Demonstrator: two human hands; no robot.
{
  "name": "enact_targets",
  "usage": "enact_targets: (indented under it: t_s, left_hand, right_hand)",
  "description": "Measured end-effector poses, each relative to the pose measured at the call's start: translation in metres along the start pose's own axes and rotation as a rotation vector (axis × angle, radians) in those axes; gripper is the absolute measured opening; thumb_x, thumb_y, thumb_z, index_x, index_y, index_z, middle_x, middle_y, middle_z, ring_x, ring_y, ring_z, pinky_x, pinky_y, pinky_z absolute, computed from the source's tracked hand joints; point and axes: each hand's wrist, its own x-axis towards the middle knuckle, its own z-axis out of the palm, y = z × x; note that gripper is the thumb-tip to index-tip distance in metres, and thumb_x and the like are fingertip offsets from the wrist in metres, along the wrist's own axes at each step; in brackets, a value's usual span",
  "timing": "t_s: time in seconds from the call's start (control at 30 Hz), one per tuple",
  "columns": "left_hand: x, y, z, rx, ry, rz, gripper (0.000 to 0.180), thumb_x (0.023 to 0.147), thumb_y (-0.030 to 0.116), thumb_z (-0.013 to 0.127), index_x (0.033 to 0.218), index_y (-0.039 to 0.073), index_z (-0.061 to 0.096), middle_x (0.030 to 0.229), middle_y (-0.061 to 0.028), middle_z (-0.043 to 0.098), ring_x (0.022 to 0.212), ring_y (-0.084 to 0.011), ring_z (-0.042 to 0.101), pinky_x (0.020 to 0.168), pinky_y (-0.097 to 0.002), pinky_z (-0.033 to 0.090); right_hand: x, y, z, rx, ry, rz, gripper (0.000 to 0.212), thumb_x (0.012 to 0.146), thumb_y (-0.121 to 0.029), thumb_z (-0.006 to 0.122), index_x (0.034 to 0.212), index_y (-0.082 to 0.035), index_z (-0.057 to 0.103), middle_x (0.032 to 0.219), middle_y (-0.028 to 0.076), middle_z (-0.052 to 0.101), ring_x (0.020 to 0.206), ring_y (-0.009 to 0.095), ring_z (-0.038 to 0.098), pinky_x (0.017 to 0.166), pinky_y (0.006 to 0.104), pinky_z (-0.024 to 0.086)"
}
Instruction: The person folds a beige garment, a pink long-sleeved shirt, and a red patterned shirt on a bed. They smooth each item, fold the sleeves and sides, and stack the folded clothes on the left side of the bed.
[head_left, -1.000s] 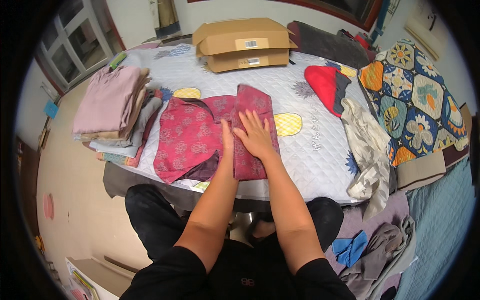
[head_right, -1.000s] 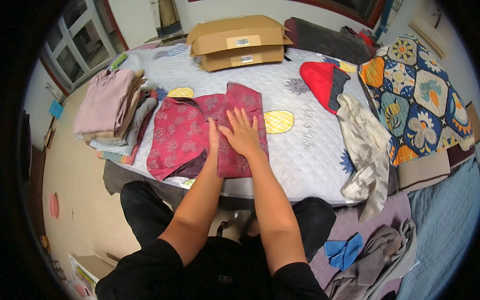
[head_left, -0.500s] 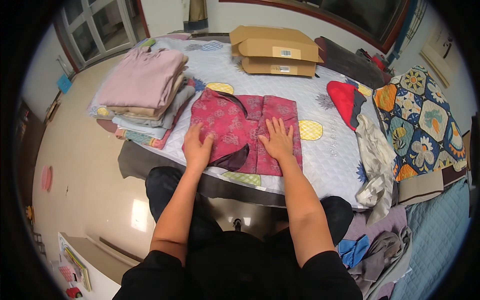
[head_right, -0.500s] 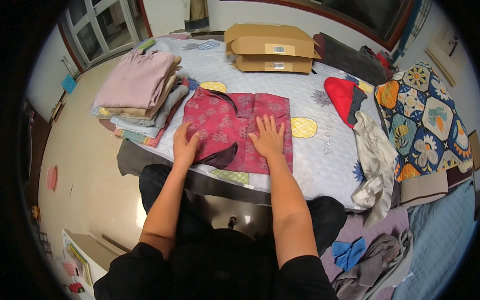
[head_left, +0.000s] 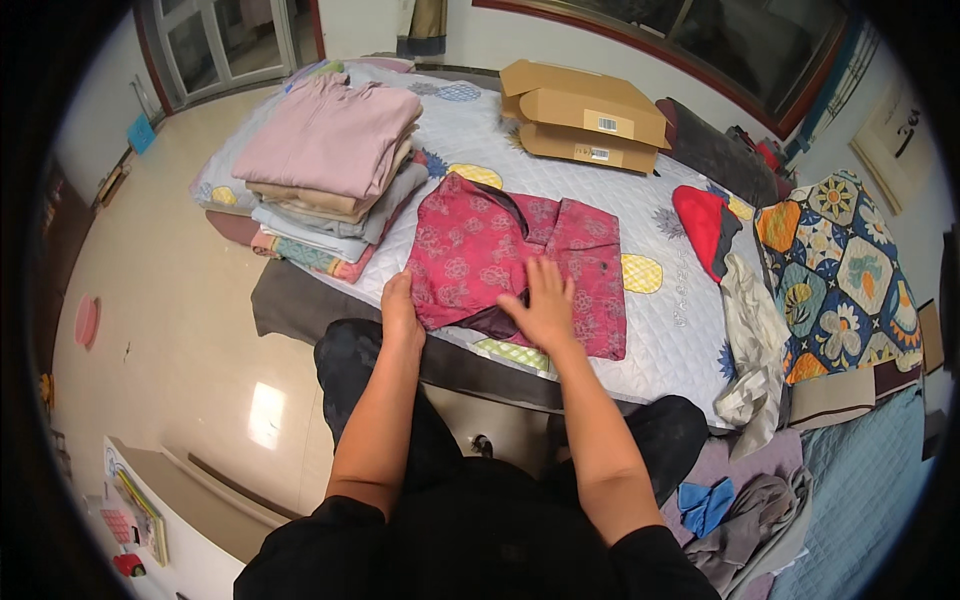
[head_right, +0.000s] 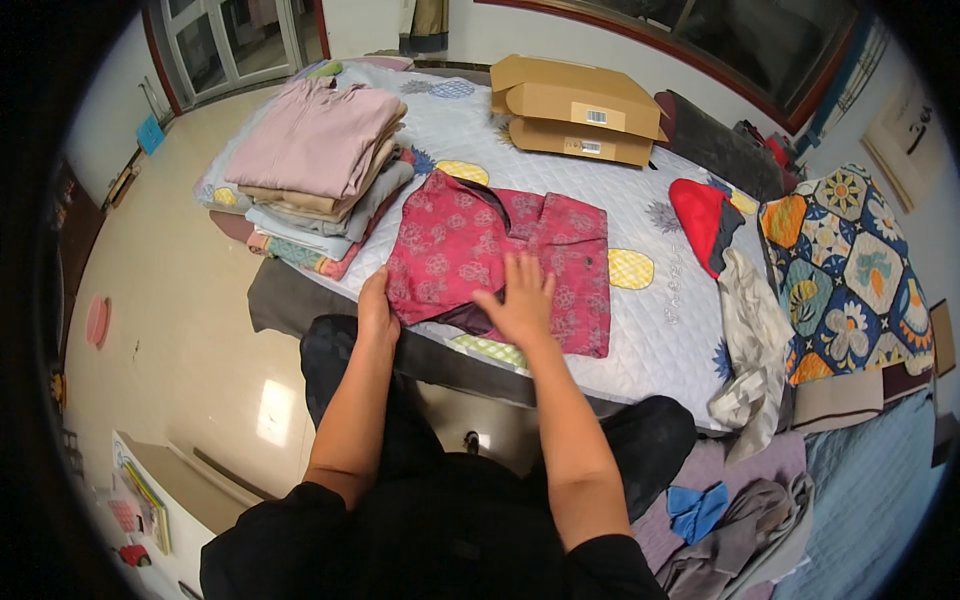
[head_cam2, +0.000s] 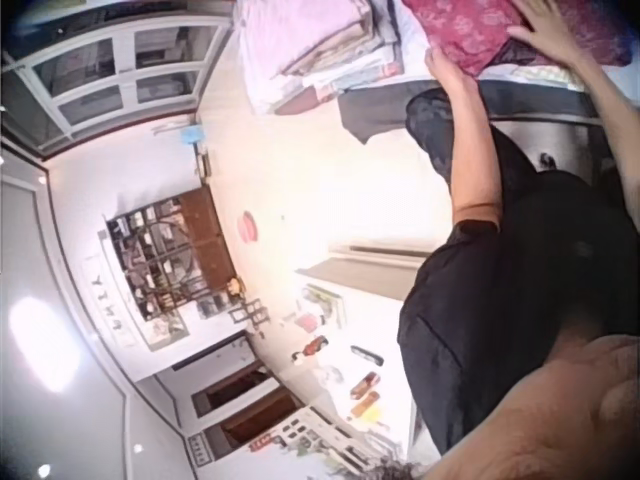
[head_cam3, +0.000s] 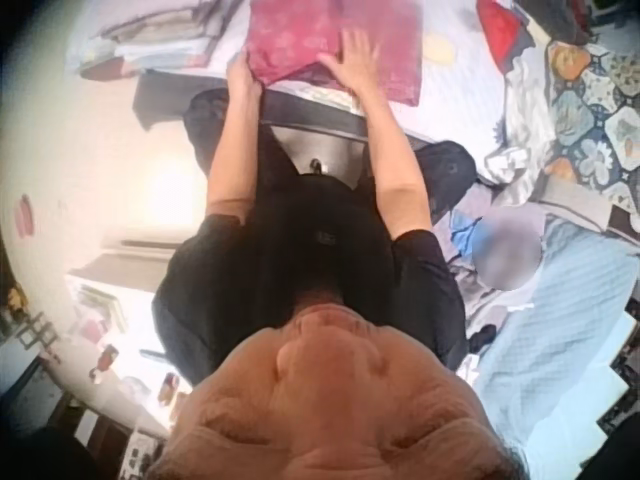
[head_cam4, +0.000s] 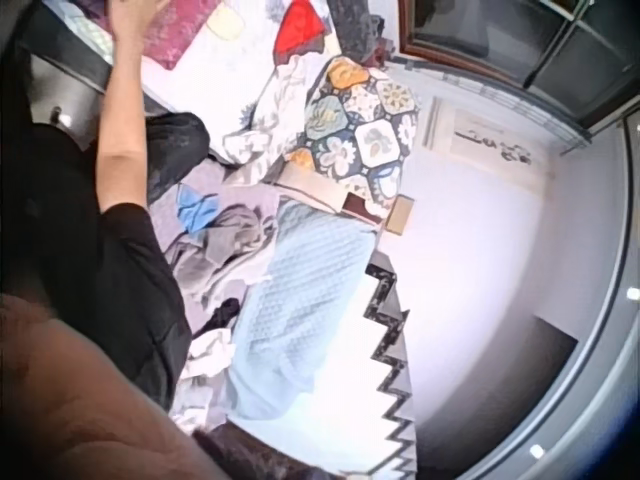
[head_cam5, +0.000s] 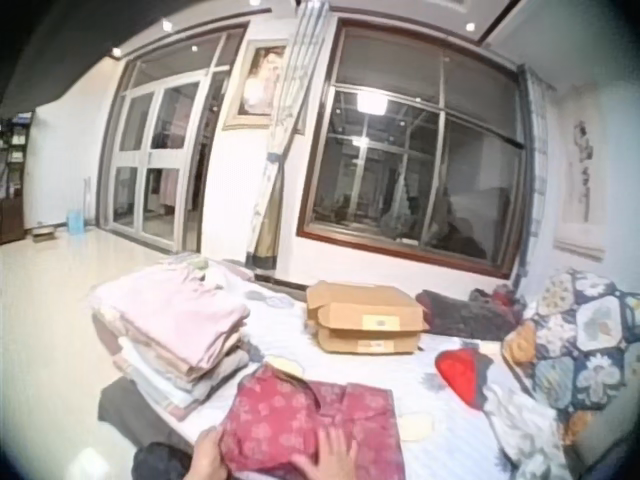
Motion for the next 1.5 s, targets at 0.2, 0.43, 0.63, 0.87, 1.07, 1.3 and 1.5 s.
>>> enact_targets:
  t_s: [0.2, 0.43, 0.63, 0.87, 1.07, 1.3, 1.5]
  left_hand:
    - [-0.019, 0.015, 0.026, 0.034, -0.137, -0.027, 0.029, 0.107, 0.022, 0.051, 0.121, 0.000, 0.064, 0.116, -0.0089, 0.069, 0.107, -0.0188, 0.064, 0.096, -0.0334, 0.050]
    - [-0.020, 0.035, 0.029, 0.292, -0.157, -0.009, 0.036, 0.106, 0.035, 0.054, 0.126, 0.007, 0.065, 0.116, -0.0032, 0.067, 0.104, -0.0121, 0.060, 0.086, -0.0295, 0.048]
    - [-0.019, 0.024, 0.021, 0.342, -0.164, -0.039, 0.058, 0.102, 0.045, 0.057, 0.143, 0.004, 0.054, 0.134, -0.0102, 0.060, 0.122, -0.0197, 0.055, 0.099, -0.0366, 0.042]
    - [-0.057, -0.023, 0.049, 0.818, -0.558, 0.354, 0.070, 0.096, 0.038, 0.068, 0.150, 0.000, 0.046, 0.147, -0.0222, 0.053, 0.138, -0.0354, 0.048, 0.114, -0.0416, 0.036]
    - [-0.089, -0.059, 0.071, 1.445, -1.003, 0.776, 0.080, 0.088, 0.039, 0.073, 0.152, 0.003, 0.043, 0.155, -0.0259, 0.043, 0.145, -0.0418, 0.038, 0.118, -0.0549, 0.028]
    - [-0.096, -0.050, 0.090, 1.887, -1.302, 0.729, 0.083, 0.085, 0.043, 0.073, 0.155, 0.009, 0.042, 0.158, -0.0249, 0.040, 0.149, -0.0402, 0.033, 0.120, -0.0613, 0.019]
    - [-0.094, -0.060, 0.085, 1.826, -1.325, 0.864, 0.085, 0.081, 0.042, 0.078, 0.152, 0.008, 0.046, 0.154, -0.0279, 0.043, 0.146, -0.0424, 0.037, 0.118, -0.0645, 0.022]
  right_hand:
    - [-0.011, -0.109, -0.002, 0.140, 0.022, -0.289, 0.084, 0.078, -0.034, 0.079, 0.148, -0.002, 0.046, 0.154, 0.021, 0.045, 0.144, 0.036, 0.041, 0.114, 0.0528, 0.037]
    - [0.023, -0.108, 0.029, 0.342, 0.246, -0.245, 0.025, 0.085, -0.015, 0.069, 0.105, -0.001, 0.067, 0.083, 0.016, 0.066, 0.076, 0.035, 0.068, 0.071, 0.0478, 0.053]
    - [0.022, -0.042, -0.024, 1.710, 0.415, 0.637, 0.016, 0.098, -0.017, 0.065, 0.113, -0.010, 0.062, 0.096, 0.003, 0.067, 0.078, 0.018, 0.065, 0.059, 0.0330, 0.052]
    - [-0.072, 0.035, -0.043, 1.732, 0.627, 0.724, 0.030, 0.094, -0.001, 0.048, 0.120, -0.007, 0.059, 0.106, 0.007, 0.067, 0.089, 0.022, 0.069, 0.058, 0.0347, 0.058]
    - [-0.110, 0.053, -0.041, 1.443, 0.361, 0.706, 0.047, 0.092, 0.000, 0.051, 0.139, -0.005, 0.053, 0.120, 0.008, 0.066, 0.093, 0.019, 0.066, 0.066, 0.0328, 0.056]
    - [-0.034, 0.075, -0.090, 0.960, 0.519, 0.327, 0.028, 0.093, -0.007, 0.064, 0.120, -0.003, 0.069, 0.110, 0.009, 0.072, 0.104, 0.017, 0.066, 0.091, 0.0303, 0.050]
    - [0.084, 0.062, -0.061, 0.271, 0.322, 0.220, 0.035, 0.085, -0.017, 0.072, 0.119, -0.010, 0.071, 0.115, 0.014, 0.072, 0.108, 0.032, 0.068, 0.093, 0.0426, 0.053]
